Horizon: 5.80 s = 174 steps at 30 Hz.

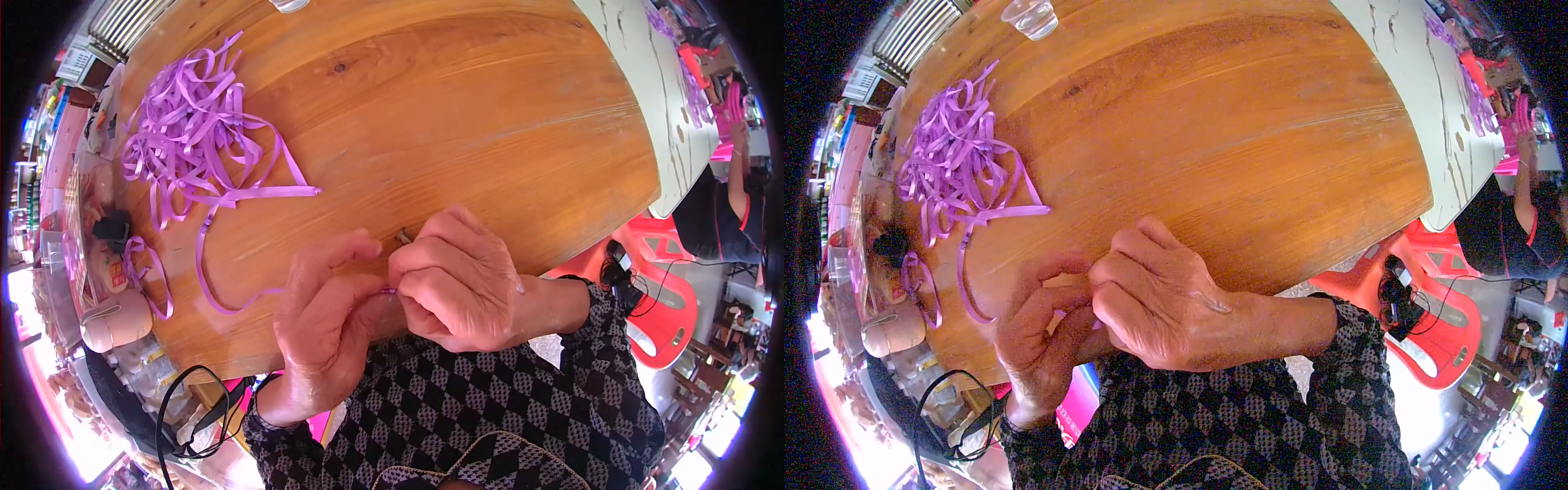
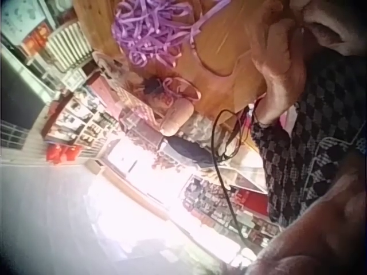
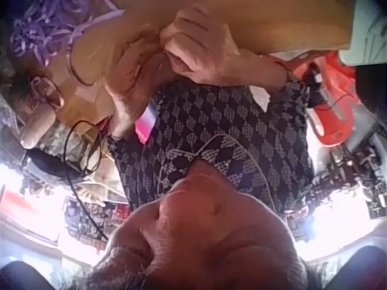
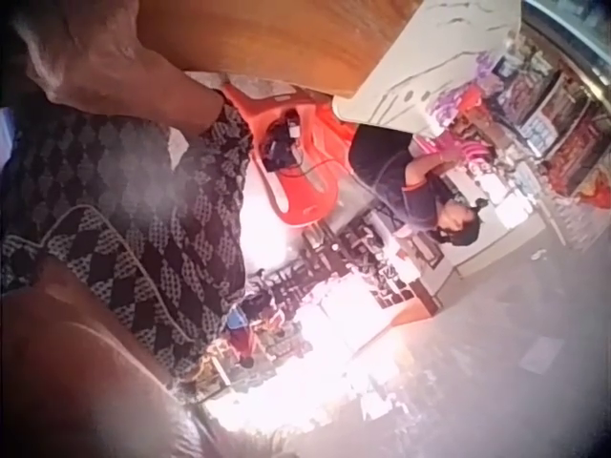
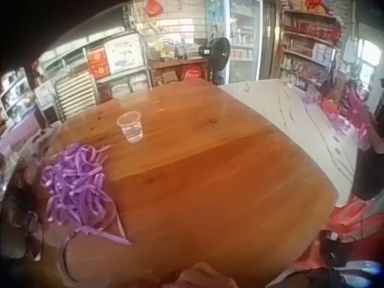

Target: The person ties a series of knots in a long purple ribbon by hand, pulling the material through loops to create small decorative shapes. They work through the strand section by section, occasionally setting aside the finished portions on the wooden table.

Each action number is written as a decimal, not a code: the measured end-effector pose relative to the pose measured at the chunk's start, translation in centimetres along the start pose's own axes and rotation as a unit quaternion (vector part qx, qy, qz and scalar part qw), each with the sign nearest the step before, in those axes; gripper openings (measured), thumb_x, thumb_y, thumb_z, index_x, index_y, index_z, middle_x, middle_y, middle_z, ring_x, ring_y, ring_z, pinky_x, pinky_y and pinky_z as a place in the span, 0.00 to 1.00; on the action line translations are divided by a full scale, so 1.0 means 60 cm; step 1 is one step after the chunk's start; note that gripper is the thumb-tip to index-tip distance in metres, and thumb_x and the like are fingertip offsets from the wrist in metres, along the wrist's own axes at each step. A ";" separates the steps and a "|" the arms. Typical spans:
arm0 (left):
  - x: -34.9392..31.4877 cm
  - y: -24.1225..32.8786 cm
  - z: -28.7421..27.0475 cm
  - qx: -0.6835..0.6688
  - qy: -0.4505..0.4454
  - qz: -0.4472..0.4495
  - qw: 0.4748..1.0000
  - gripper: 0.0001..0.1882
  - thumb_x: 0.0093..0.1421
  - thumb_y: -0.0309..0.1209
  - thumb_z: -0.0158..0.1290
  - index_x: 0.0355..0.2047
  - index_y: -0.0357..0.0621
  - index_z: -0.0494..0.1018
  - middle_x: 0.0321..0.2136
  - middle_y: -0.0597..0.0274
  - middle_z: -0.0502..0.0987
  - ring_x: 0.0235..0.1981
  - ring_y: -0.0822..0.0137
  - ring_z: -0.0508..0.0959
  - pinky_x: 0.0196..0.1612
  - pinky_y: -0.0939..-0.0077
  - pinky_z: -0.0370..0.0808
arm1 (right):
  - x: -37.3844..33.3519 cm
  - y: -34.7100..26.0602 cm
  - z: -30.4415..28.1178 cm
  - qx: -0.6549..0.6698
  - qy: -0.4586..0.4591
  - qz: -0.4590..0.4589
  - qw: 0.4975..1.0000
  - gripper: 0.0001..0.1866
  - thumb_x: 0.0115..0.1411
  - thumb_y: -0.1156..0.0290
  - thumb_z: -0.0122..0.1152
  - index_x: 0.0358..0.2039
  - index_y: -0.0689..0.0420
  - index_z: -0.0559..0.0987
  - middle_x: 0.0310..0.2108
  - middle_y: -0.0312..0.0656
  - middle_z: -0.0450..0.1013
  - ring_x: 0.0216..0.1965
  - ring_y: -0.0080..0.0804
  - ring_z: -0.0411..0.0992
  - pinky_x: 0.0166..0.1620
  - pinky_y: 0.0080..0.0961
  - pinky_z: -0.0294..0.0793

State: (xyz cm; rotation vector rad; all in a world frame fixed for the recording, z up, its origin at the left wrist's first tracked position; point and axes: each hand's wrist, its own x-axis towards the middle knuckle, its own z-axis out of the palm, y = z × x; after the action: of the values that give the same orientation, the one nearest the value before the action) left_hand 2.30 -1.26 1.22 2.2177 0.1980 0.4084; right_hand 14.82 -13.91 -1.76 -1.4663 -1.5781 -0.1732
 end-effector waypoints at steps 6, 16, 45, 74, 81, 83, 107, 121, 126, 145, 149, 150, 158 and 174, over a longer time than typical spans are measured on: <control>-0.006 0.013 0.006 -0.302 0.012 -0.257 0.918 0.04 0.54 0.19 0.52 0.31 0.33 0.71 0.28 0.62 0.74 0.28 0.75 0.72 0.33 0.83 0.69 | -0.002 0.004 0.005 0.003 0.043 0.015 0.999 0.13 0.35 0.85 0.59 0.24 0.61 0.69 0.27 0.42 0.70 0.22 0.35 0.65 0.24 0.27 0.62; -0.016 0.005 0.010 -0.368 0.033 -0.338 0.866 0.07 0.54 0.25 0.55 0.32 0.34 0.74 0.25 0.67 0.75 0.27 0.81 0.70 0.30 0.88 0.67 | -0.006 -0.001 0.011 0.044 0.086 0.046 0.994 0.15 0.33 0.88 0.61 0.24 0.61 0.71 0.27 0.41 0.71 0.23 0.33 0.67 0.24 0.24 0.65; -0.026 0.008 0.018 -0.441 0.015 -0.350 0.826 0.11 0.53 0.29 0.57 0.31 0.32 0.74 0.26 0.60 0.77 0.26 0.77 0.74 0.31 0.85 0.70 | -0.019 0.002 -0.001 0.197 0.027 0.128 0.972 0.12 0.43 0.76 0.67 0.30 0.58 0.76 0.30 0.40 0.72 0.28 0.35 0.69 0.30 0.27 0.68; -0.036 -0.001 0.014 -0.402 0.017 -0.358 0.843 0.06 0.50 0.22 0.59 0.28 0.34 0.74 0.21 0.69 0.73 0.22 0.82 0.69 0.25 0.90 0.64 | -0.040 0.000 -0.014 0.208 0.014 0.162 0.964 0.16 0.42 0.81 0.66 0.34 0.61 0.74 0.28 0.42 0.72 0.26 0.37 0.70 0.27 0.28 0.69; -0.022 0.013 0.020 -0.285 -0.015 -0.224 0.932 0.11 0.53 0.27 0.57 0.34 0.33 0.74 0.27 0.66 0.74 0.27 0.78 0.71 0.30 0.85 0.68 | -0.033 -0.005 -0.010 0.111 0.031 0.087 0.990 0.16 0.39 0.81 0.67 0.32 0.62 0.74 0.28 0.42 0.72 0.25 0.37 0.70 0.26 0.28 0.68; -0.019 0.012 0.021 -0.365 -0.044 -0.325 0.871 0.10 0.53 0.28 0.57 0.33 0.33 0.74 0.25 0.65 0.74 0.25 0.78 0.71 0.29 0.85 0.67 | -0.031 -0.007 -0.009 0.078 0.038 0.071 0.994 0.16 0.39 0.81 0.67 0.32 0.63 0.74 0.28 0.42 0.72 0.25 0.37 0.70 0.26 0.28 0.69; -0.021 0.011 0.036 -0.358 0.010 -0.312 0.880 0.05 0.54 0.25 0.55 0.29 0.35 0.75 0.21 0.66 0.72 0.21 0.78 0.69 0.23 0.87 0.64 | -0.036 -0.004 -0.004 0.201 0.022 0.206 0.958 0.09 0.42 0.86 0.58 0.26 0.61 0.72 0.19 0.39 0.67 0.19 0.35 0.65 0.21 0.27 0.62; -0.046 0.005 0.048 -0.276 0.065 -0.204 0.937 0.03 0.53 0.23 0.56 0.28 0.35 0.75 0.19 0.67 0.72 0.20 0.80 0.67 0.23 0.86 0.64 | -0.052 0.004 -0.015 0.226 0.020 0.284 0.931 0.09 0.46 0.85 0.57 0.31 0.61 0.74 0.22 0.39 0.69 0.21 0.32 0.67 0.24 0.27 0.65; -0.045 0.007 0.040 -0.305 0.058 -0.265 0.913 0.04 0.54 0.24 0.55 0.29 0.36 0.75 0.21 0.70 0.73 0.21 0.80 0.67 0.24 0.88 0.64 | -0.036 0.001 -0.026 0.219 -0.002 0.215 0.952 0.13 0.48 0.82 0.60 0.36 0.62 0.74 0.28 0.43 0.72 0.25 0.34 0.69 0.27 0.27 0.67; -0.065 -0.007 0.039 -0.183 0.031 -0.034 0.982 0.05 0.46 0.26 0.60 0.24 0.39 0.75 0.16 0.60 0.71 0.17 0.62 0.70 0.22 0.70 0.64 | -0.044 -0.026 -0.019 0.071 -0.053 0.076 0.993 0.12 0.36 0.85 0.56 0.25 0.60 0.72 0.18 0.39 0.65 0.17 0.36 0.62 0.20 0.27 0.58; -0.067 -0.050 -0.025 0.089 0.039 0.052 0.994 0.08 0.42 0.26 0.61 0.24 0.43 0.74 0.18 0.62 0.73 0.20 0.61 0.72 0.27 0.68 0.66 | -0.044 0.001 -0.087 0.018 -0.024 0.298 0.954 0.04 0.48 0.79 0.53 0.27 0.61 0.73 0.19 0.36 0.66 0.20 0.25 0.65 0.25 0.19 0.63; -0.067 -0.061 -0.049 0.136 0.046 0.052 0.988 0.08 0.42 0.26 0.61 0.24 0.42 0.74 0.18 0.61 0.73 0.20 0.61 0.72 0.28 0.67 0.66 | -0.042 0.010 -0.103 0.010 0.035 0.344 0.938 0.03 0.50 0.77 0.52 0.27 0.61 0.73 0.19 0.35 0.66 0.21 0.21 0.65 0.25 0.18 0.63; -0.061 -0.126 -0.142 0.122 0.117 -0.036 0.985 0.07 0.44 0.24 0.58 0.25 0.41 0.74 0.21 0.62 0.74 0.25 0.62 0.73 0.38 0.70 0.65 | -0.041 0.165 -0.230 -0.116 0.153 0.451 0.872 0.06 0.52 0.76 0.49 0.26 0.62 0.75 0.18 0.34 0.67 0.21 0.17 0.64 0.24 0.14 0.60; 0.000 -0.002 -0.028 -0.400 0.018 -0.266 0.877 0.14 0.54 0.28 0.55 0.40 0.34 0.71 0.22 0.61 0.76 0.15 0.80 0.67 0.16 0.89 0.61 | 0.041 -0.002 0.009 0.075 0.004 0.079 0.994 0.20 0.43 0.74 0.67 0.39 0.57 0.75 0.22 0.39 0.69 0.23 0.36 0.67 0.26 0.30 0.65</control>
State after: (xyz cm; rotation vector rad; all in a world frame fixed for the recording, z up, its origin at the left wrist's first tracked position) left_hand 1.69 0.04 2.11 1.2657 0.5368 0.1687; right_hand 14.83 -11.88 -0.31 -1.4618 -1.4286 0.0307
